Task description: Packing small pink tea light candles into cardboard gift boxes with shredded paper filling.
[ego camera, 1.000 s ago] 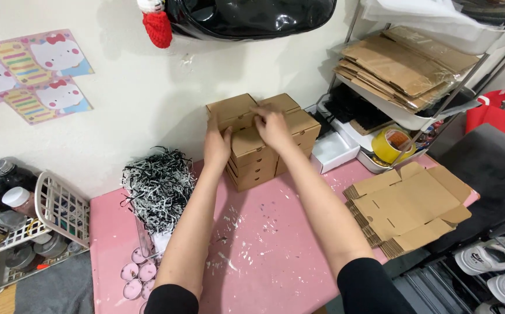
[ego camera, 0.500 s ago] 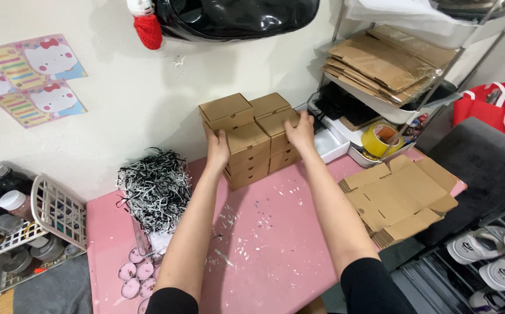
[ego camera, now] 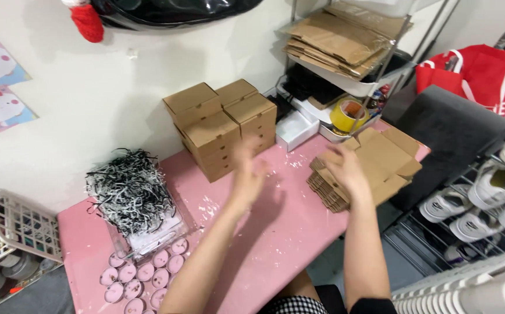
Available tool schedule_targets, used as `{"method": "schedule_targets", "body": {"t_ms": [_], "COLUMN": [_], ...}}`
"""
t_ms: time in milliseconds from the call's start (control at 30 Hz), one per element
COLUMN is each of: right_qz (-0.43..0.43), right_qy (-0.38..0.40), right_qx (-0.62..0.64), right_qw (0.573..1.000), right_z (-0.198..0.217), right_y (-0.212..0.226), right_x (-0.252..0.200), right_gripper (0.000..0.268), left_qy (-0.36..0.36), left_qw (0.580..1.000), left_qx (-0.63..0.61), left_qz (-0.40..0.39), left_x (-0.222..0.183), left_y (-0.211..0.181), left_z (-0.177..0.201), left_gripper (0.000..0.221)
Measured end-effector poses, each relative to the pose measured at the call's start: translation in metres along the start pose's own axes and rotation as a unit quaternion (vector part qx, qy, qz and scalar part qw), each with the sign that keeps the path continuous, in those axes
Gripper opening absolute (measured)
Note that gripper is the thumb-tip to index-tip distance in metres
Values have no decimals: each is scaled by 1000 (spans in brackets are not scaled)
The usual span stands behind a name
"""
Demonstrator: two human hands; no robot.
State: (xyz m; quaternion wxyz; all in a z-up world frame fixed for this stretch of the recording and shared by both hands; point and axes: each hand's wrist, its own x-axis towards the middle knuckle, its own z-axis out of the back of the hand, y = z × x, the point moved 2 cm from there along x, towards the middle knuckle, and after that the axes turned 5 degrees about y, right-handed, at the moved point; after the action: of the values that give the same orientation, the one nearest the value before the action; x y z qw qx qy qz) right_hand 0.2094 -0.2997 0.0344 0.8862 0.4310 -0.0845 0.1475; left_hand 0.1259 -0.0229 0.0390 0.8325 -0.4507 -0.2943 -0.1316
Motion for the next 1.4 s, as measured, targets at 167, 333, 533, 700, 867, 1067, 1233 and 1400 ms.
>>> {"method": "schedule_targets", "body": {"t_ms": [167, 333, 533, 700, 867, 1067, 1233, 1400], "right_qz": [-113, -129, -16, -61, -36, 4, 108, 303], "right_qy": [93, 123, 63, 45, 20, -134, -200, -121], "right_qx": [-56, -90, -234, -235, -183, -232, -218, -123], "right_qw": [988, 980, 970, 969, 982, 963, 949, 937], "right_z": [12, 11, 0, 13, 40, 82, 74, 23], "right_y": [-60, -63, -67, -45, -43, 54, 107, 131], "right_x": [-42, -49, -46, -46, -33, -69, -123, -158], "right_gripper": [50, 30, 24, 23, 22, 20, 16, 31], "left_qy": [255, 258, 257, 213, 259, 288, 249, -5], "left_qw": [966, 953, 948, 923, 927, 923, 968, 782], "left_qx": [-2, 106, 175, 275, 239, 242, -25, -616], "left_qz": [-48, -114, -72, -164, -129, -79, -5, 95], "left_x": [-36, -57, -66, -62, -58, -52, -48, -26], "left_y": [-29, -24, -26, -14, -29, -38, -24, -66], "left_z": [-87, -136, -142, -153, -152, -156, -136, -18], "left_gripper": [49, 59, 59, 51, 64, 63, 77, 126]}}
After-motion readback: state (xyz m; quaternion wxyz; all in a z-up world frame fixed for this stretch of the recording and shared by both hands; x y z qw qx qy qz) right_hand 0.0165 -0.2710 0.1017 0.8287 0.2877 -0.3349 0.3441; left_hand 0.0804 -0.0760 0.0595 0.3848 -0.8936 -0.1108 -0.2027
